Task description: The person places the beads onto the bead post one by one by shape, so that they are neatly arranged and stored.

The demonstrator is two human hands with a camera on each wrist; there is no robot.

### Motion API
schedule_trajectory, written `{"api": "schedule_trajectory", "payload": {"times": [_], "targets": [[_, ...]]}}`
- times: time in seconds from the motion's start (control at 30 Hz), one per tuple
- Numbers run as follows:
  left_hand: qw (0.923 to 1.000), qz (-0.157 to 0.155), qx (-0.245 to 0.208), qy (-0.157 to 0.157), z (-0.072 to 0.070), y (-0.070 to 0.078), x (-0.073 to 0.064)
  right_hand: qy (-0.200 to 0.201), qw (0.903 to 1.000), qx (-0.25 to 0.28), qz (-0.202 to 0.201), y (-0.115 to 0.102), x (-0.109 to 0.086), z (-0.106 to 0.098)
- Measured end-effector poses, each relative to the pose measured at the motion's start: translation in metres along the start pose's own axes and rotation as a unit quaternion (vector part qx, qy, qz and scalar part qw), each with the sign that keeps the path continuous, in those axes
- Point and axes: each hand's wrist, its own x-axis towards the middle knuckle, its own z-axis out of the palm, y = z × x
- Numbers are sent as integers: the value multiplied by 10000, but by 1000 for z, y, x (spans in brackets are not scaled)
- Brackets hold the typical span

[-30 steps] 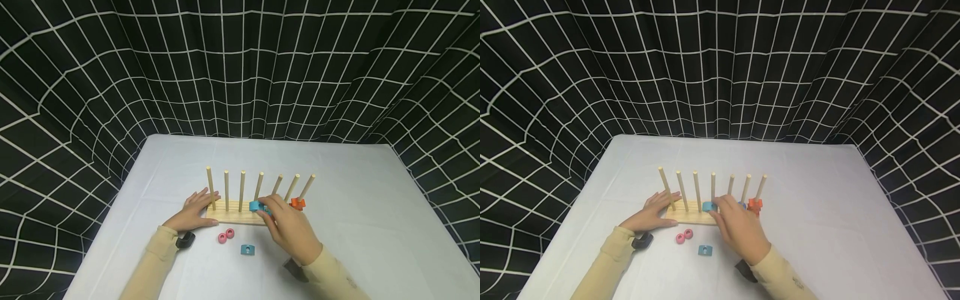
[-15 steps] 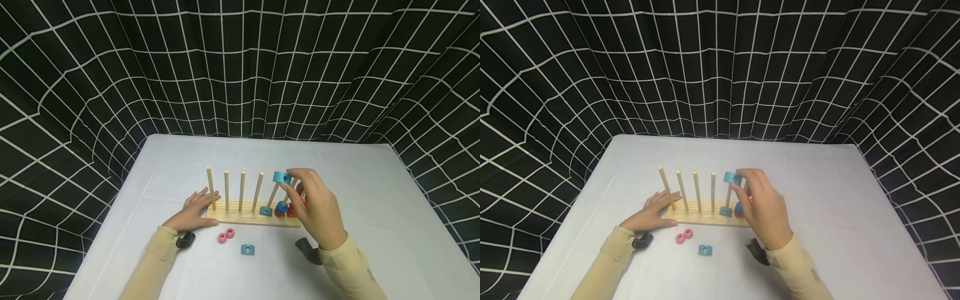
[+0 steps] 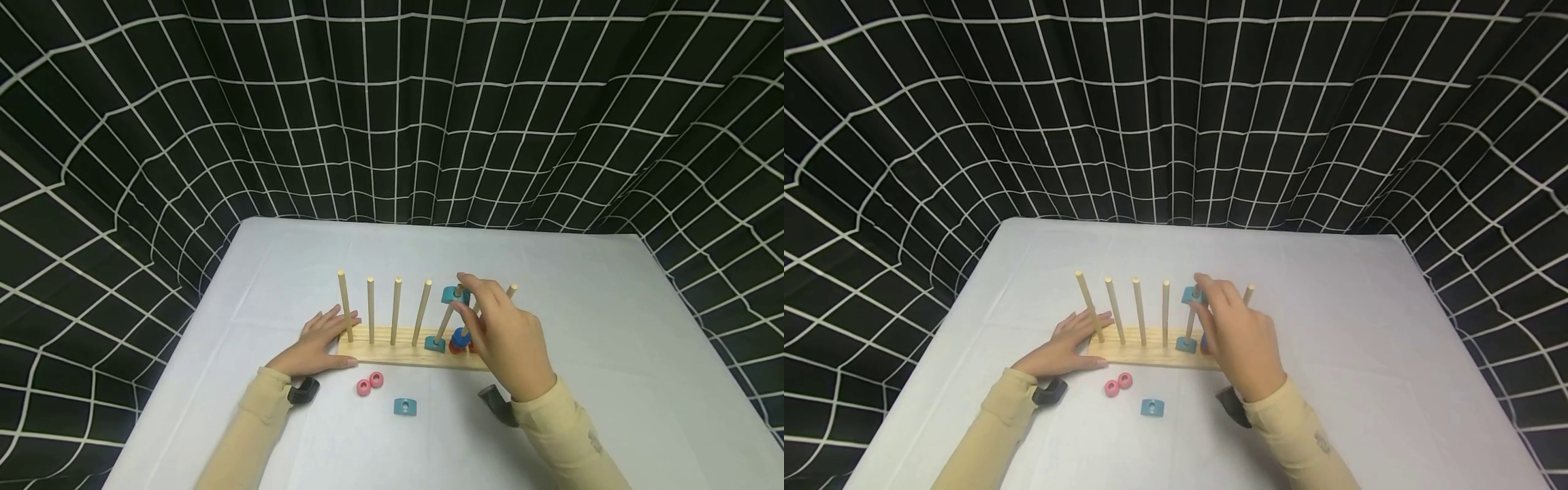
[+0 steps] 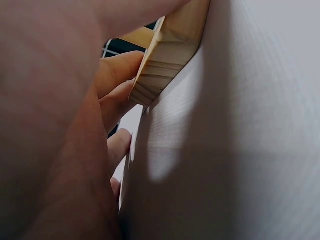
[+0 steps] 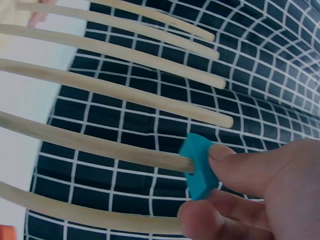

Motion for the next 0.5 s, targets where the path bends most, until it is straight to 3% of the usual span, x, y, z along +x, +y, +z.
{"api": "schedule_trajectory", "payload": {"times": [0.23, 0.5], "targets": [[9999, -35, 96, 65, 3, 0, 5, -294, 9979, -410, -394, 6, -13, 11], [9990, -14, -29, 447, 3, 6, -1, -943, 9912, -652, -661, 14, -38, 46]]}}
